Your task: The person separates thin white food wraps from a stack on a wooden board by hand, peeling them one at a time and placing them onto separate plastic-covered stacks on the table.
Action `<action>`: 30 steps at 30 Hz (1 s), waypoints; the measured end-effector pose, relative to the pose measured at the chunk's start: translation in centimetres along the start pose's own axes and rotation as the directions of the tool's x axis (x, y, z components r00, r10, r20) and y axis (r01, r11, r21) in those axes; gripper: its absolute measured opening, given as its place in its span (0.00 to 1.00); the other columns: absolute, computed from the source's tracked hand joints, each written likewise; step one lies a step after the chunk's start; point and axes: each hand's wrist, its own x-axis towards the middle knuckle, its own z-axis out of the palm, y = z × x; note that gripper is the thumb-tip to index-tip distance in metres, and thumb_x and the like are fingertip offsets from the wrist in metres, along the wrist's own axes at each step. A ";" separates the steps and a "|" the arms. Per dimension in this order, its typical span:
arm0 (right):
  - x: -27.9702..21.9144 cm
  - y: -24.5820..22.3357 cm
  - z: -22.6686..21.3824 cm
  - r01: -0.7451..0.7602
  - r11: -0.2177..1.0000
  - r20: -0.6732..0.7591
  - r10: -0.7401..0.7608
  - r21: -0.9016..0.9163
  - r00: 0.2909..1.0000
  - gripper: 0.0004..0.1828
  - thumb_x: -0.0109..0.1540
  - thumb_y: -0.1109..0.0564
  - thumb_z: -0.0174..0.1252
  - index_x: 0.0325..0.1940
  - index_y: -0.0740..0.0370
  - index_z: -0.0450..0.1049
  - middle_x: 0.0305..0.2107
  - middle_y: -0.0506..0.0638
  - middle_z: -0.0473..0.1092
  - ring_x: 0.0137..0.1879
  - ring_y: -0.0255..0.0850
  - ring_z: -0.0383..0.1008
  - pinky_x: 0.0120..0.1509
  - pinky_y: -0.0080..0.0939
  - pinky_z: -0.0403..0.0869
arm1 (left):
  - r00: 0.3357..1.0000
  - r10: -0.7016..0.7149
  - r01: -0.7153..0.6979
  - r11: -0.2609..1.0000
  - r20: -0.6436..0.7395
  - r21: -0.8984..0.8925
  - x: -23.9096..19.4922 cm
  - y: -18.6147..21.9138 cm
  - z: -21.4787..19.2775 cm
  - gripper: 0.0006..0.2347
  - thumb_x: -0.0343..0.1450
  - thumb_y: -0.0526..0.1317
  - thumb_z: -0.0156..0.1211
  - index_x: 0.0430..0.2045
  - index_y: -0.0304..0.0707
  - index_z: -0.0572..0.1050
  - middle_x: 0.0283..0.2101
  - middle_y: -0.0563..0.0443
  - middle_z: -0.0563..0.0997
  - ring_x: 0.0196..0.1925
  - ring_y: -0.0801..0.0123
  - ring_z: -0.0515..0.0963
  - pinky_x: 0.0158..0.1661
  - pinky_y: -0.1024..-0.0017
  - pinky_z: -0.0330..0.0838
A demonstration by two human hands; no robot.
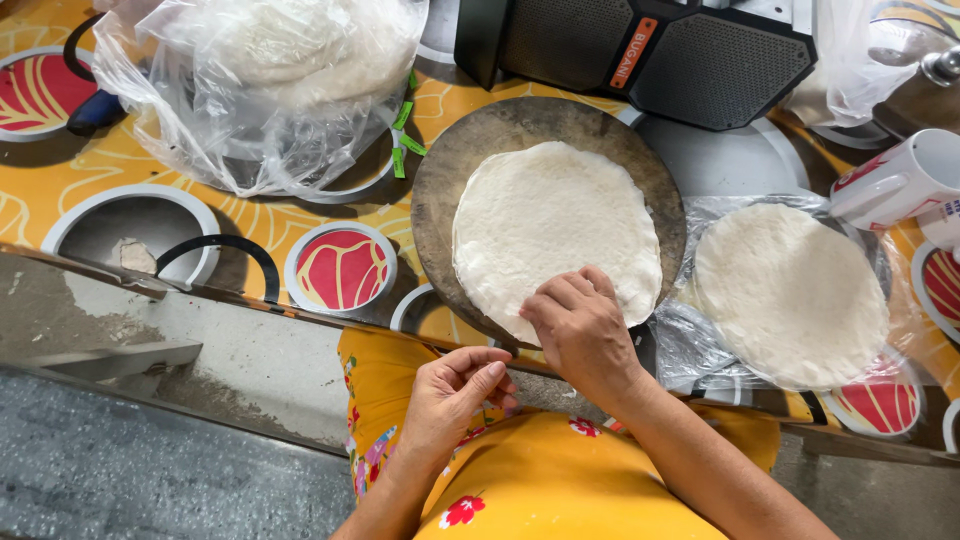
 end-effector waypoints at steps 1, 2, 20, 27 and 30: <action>0.1 -0.1 0.1 0.004 1.000 -0.005 -0.004 -0.029 1.000 0.02 0.58 0.61 0.64 0.34 0.61 0.78 0.33 0.49 0.74 0.46 0.45 0.74 0.59 0.49 0.66 | 1.000 -0.013 0.013 1.000 -0.013 0.005 -0.1 0.1 -0.1 0.10 0.73 0.34 0.61 0.43 0.22 0.79 0.30 0.43 0.84 0.28 0.68 0.83 0.33 0.73 0.79; 0.1 -0.2 0.2 -0.009 1.000 -0.005 0.009 -0.027 1.000 0.02 0.58 0.61 0.64 0.34 0.61 0.78 0.33 0.49 0.74 0.46 0.45 0.74 0.59 0.49 0.66 | 0.999 -0.025 0.026 1.000 -0.026 0.010 -0.2 0.2 -0.2 0.10 0.73 0.34 0.61 0.43 0.22 0.79 0.30 0.43 0.84 0.28 0.69 0.83 0.34 0.72 0.79; -0.1 -1.3 0.4 -0.053 0.998 -0.064 0.052 -0.026 0.997 0.04 0.57 0.61 0.65 0.34 0.63 0.78 0.34 0.50 0.74 0.45 0.46 0.74 0.55 0.48 0.67 | 0.683 0.601 -0.570 0.082 0.415 0.818 6.4 8.8 -1.8 0.15 0.61 0.39 0.73 0.42 0.47 0.83 0.56 0.47 0.78 0.62 0.52 0.73 0.62 0.58 0.62; 0.6 -0.9 0.8 -0.135 0.990 -0.182 0.140 0.041 0.973 0.05 0.62 0.62 0.62 0.38 0.62 0.71 0.34 0.52 0.72 0.46 0.49 0.73 0.58 0.49 0.67 | 0.650 0.594 -0.571 -0.028 0.473 0.820 5.6 10.4 -0.1 0.16 0.58 0.39 0.73 0.40 0.45 0.83 0.57 0.44 0.76 0.64 0.48 0.70 0.62 0.54 0.57; 0.2 -1.0 0.3 -0.089 0.996 -0.157 0.091 0.020 0.983 0.05 0.64 0.64 0.61 0.40 0.62 0.70 0.33 0.52 0.71 0.45 0.48 0.73 0.58 0.48 0.67 | 0.619 0.588 -0.620 -0.043 0.521 0.784 5.8 10.8 1.0 0.14 0.60 0.36 0.70 0.39 0.44 0.83 0.55 0.45 0.78 0.64 0.52 0.73 0.63 0.55 0.58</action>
